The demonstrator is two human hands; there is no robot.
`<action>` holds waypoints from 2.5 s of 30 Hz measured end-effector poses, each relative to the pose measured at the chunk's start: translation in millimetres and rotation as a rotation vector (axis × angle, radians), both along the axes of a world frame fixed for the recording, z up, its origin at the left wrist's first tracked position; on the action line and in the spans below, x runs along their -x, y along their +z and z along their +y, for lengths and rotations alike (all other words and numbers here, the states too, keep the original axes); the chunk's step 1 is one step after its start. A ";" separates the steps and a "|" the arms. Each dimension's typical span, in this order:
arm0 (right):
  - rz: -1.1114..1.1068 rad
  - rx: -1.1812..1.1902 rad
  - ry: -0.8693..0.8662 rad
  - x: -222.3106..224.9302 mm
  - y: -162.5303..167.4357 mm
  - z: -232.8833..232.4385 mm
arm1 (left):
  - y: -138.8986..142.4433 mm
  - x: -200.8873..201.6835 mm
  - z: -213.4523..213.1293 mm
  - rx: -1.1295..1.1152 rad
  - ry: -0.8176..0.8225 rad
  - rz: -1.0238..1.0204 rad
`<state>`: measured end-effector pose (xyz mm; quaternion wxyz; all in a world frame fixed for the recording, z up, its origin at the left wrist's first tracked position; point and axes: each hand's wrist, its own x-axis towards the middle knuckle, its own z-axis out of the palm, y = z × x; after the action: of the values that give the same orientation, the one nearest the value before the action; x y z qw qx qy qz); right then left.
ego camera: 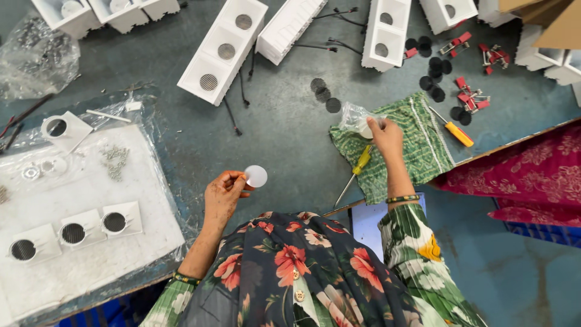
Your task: The person sits at a factory workbench fitting black circular mesh discs into the openings of white plastic fixture housings and pressing them into place. They then pick up a green soldering iron and apply its tip to the assembled housing, working on the joints while steadying the unit with the other hand.
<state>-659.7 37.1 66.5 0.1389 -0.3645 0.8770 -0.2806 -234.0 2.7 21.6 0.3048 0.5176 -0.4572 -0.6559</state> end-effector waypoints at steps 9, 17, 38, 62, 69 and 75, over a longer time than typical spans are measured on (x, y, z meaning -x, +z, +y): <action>-0.600 0.280 0.489 -129.9 -0.2 0.3 | 9.4 14.8 -3.3 -0.008 0.002 0.075; -1.121 0.249 0.406 -209.2 -41.9 29.2 | 29.9 27.6 4.8 -0.025 -0.053 0.090; -1.014 0.218 0.356 -200.6 -17.9 35.7 | 17.1 23.1 15.6 0.041 -0.108 0.099; -1.192 0.318 0.171 -195.9 -13.5 47.2 | 62.2 -109.9 -47.6 0.276 0.254 -0.026; -1.192 0.231 0.153 -251.3 -6.1 44.7 | 108.6 -250.0 -91.9 0.343 0.453 -0.573; -1.245 0.171 0.202 -343.0 -7.7 43.6 | 98.4 -297.7 -118.4 0.237 0.460 -0.441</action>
<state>-316.7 80.8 58.8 0.6187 -0.2237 0.5678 -0.4947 63.8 -115.7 120.1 0.3966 0.6974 -0.4566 -0.3845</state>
